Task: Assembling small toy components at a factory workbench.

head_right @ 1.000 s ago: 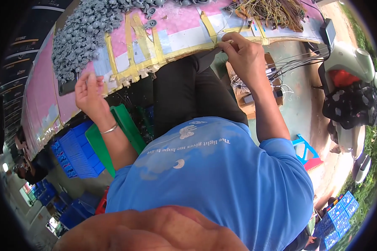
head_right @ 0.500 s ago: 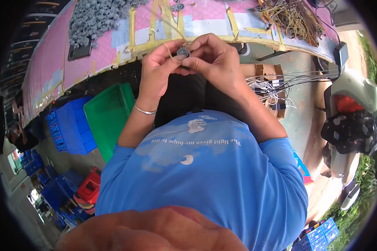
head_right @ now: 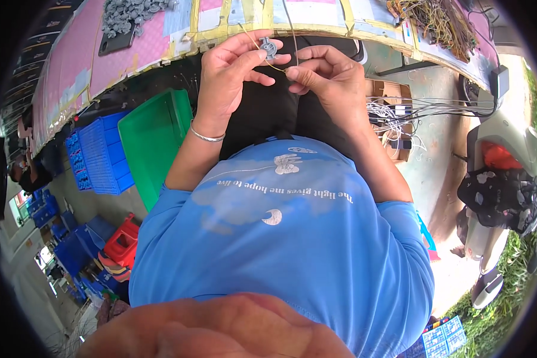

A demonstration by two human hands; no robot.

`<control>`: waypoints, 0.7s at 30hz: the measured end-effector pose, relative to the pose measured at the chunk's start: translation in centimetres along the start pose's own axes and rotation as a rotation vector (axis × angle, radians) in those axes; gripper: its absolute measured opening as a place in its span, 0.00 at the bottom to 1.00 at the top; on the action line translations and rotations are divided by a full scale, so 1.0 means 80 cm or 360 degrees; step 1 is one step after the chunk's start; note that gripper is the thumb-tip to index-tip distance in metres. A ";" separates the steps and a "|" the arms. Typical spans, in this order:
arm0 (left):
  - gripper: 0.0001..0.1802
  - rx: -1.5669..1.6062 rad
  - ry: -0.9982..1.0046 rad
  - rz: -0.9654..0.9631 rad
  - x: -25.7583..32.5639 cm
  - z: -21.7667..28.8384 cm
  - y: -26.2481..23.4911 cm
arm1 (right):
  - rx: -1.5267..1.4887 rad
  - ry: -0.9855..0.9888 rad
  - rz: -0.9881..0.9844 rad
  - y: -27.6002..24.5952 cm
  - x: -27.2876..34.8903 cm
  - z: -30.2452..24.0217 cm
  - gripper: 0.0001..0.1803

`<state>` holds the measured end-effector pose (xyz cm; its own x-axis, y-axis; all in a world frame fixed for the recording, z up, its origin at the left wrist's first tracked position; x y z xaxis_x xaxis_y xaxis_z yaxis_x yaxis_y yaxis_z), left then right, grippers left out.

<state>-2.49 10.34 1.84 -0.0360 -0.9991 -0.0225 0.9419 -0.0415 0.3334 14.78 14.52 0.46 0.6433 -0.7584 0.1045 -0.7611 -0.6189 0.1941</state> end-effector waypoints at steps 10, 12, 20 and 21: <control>0.15 0.0046 0.0023 -0.0005 0.008 -0.001 0.004 | -0.0086 -0.0088 0.0057 -0.003 0.010 0.005 0.12; 0.14 0.0030 0.0026 0.0002 0.010 -0.002 0.004 | -0.0074 -0.0077 0.0051 -0.001 0.012 0.006 0.12; 0.16 0.0226 -0.0062 0.0012 0.010 -0.008 0.005 | 0.0883 -0.0531 0.0032 0.018 0.038 0.017 0.10; 0.16 0.0227 -0.0063 0.0013 0.010 -0.007 0.006 | 0.0882 -0.0529 0.0031 0.015 0.032 0.015 0.10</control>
<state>-1.88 9.55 1.43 -0.0443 -0.9989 0.0173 0.8853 -0.0312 0.4640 15.46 11.59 -0.19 0.6367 -0.7384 -0.2221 -0.7594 -0.5506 -0.3466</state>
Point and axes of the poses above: each hand's wrist, its own x-axis away from the middle knuckle, its own y-axis out of the palm, z = x × y, the point moved 5 cm from there along -x, towards the middle knuckle, and after that the axes turned 12 degrees about -z, right-handed, at the moved point
